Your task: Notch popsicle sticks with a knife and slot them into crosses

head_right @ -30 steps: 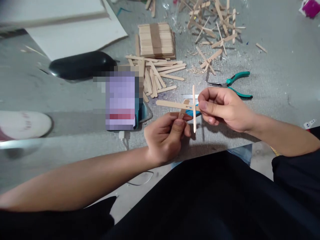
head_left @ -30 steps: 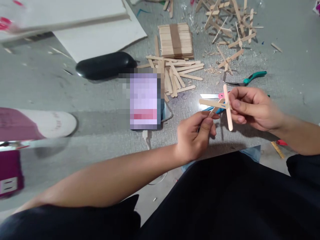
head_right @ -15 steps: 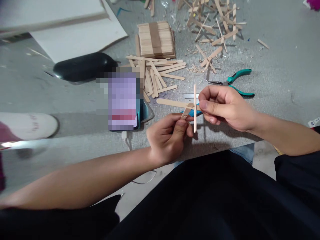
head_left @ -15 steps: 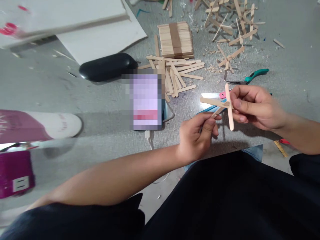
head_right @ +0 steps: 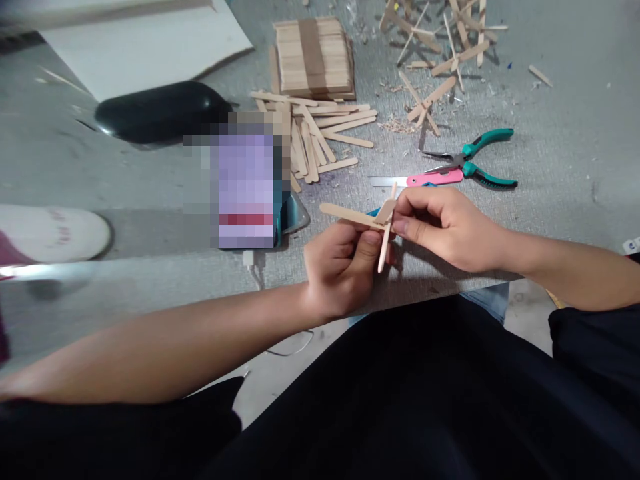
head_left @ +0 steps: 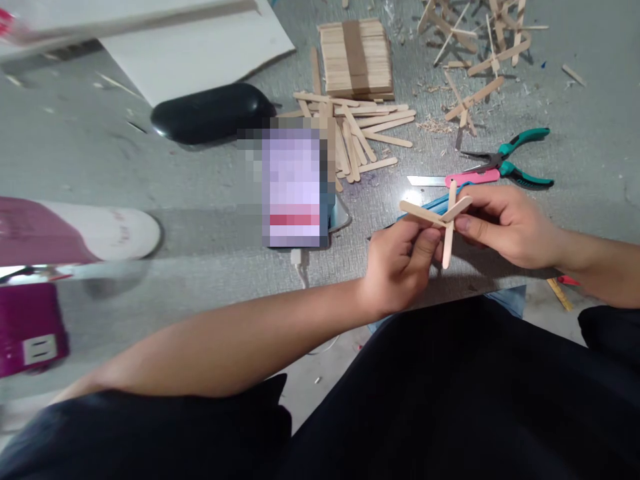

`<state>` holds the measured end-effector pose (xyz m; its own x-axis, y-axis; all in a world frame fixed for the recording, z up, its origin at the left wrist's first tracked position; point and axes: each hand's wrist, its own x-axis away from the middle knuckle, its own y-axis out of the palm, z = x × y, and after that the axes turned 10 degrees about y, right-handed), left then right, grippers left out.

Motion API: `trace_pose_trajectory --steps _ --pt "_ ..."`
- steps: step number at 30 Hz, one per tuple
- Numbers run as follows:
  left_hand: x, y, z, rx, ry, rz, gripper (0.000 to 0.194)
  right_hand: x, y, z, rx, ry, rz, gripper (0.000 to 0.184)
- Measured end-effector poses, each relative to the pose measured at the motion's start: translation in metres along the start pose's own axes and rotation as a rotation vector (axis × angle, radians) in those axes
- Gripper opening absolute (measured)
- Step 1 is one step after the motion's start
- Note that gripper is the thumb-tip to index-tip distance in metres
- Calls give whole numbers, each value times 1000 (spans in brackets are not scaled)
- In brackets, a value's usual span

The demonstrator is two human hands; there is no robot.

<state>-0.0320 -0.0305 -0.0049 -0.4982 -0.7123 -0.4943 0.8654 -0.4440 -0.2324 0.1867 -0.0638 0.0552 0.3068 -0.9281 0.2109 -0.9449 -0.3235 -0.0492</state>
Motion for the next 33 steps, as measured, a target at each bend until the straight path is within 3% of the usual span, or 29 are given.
trace_pose_trajectory --steps 5,11,15,19,23,33 --pt "-2 -1 0 -7 56 -15 42 -2 1 2 -63 33 -66 23" --pt "-4 0 -2 -5 111 -5 38 -2 3 -1 -62 52 -106 33" --pt "-3 0 -4 -79 102 0 42 6 2 2 293 -51 1 26" --pt "-4 0 -4 -90 148 -2 35 12 5 14 687 -154 111 38" --pt "-5 2 -3 -80 179 -23 34 14 11 27 897 -160 203 40" --pt "-9 3 -1 8 245 -55 33 8 9 26 745 -160 136 35"
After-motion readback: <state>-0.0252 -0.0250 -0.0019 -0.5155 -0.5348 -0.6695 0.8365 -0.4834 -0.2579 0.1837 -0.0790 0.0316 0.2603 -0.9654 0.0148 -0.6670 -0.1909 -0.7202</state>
